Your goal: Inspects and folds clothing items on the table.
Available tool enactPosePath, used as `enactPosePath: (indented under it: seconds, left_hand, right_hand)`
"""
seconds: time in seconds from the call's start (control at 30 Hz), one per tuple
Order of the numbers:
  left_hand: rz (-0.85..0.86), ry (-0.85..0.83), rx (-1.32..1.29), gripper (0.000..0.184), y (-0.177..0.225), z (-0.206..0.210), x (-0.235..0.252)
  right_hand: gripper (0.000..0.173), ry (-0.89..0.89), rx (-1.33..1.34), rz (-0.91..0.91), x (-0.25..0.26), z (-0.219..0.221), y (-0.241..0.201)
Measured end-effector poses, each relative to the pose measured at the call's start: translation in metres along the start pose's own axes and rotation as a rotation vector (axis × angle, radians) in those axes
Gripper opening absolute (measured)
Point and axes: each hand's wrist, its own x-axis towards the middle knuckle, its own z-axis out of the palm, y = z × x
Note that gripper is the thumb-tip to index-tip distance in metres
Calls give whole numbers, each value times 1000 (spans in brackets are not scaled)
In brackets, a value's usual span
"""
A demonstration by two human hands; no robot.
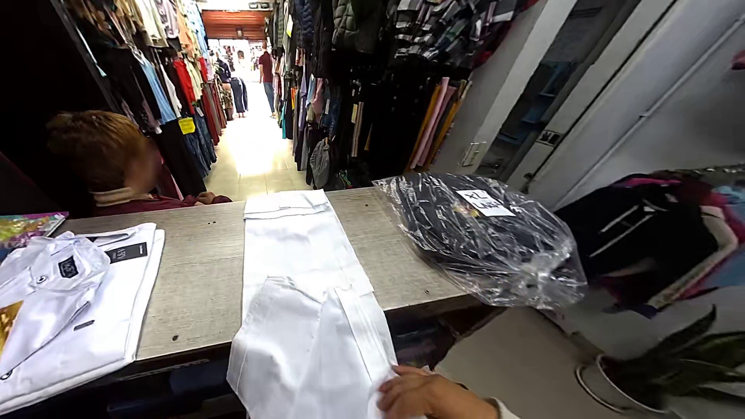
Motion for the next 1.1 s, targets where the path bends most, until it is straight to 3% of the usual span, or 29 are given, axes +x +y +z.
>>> enactPosePath:
  seconds: [0.1,0.13,0.23,0.3,0.37,0.47,0.57,0.6,0.67,0.73,0.8,0.87,0.9,1.03,1.1]
  left_hand:
    - [-87,90,131,29,-20,30,-3]
    - [-225,51,88,31,-15,30,-3]
    - [-581,159,-442,39,-21,37,-15]
    - [-595,381,-850,57,-28,52,-22]
    - [-592,515,-1150,52,-29,62,-17]
    - [-769,663,-1331,29,-8,65,8]
    - [-828,714,-1412,24,6,70,24]
    - [-804,718,-1445,22,5,75,22]
    - [-709,659,-1469,19,-8,89,16]
    - [-806,560,-1405,26,-13,88,15]
    - [-935,458,-1252,24,-19,86,17]
    - [-954,378,-1006,23,-30,85,10]
    - [-936,390,-906,29,-33,78,3]
    - [-767,703,-739,51,-41,52,-1]
    - [-633,709,-700,62,-54,47,6]
  right_hand:
    - [25,-16,-102,95,-11,22,22]
    - [27,-56,-112,147,-11,23,25]
    - [30,-203,-62,292,0,15,19]
    - [26,-79,-39,261,18,8,10]
    - [26,94,-73,222,44,3,1]
    - [35,290,-175,187,94,-3,1]
    - [53,245,-131,220,141,-11,15]
    - [49,207,-94,227,152,-9,23]
    - [32,221,-17,227,165,-2,46]
    - [20,326,77,267,166,4,67]
    - [20,375,142,321,163,6,75]
    - [21,382,146,339,161,8,74]
    - [23,374,118,312,162,11,74]
    - [39,319,-132,217,158,4,57]
    - [37,315,-168,239,154,-1,44]
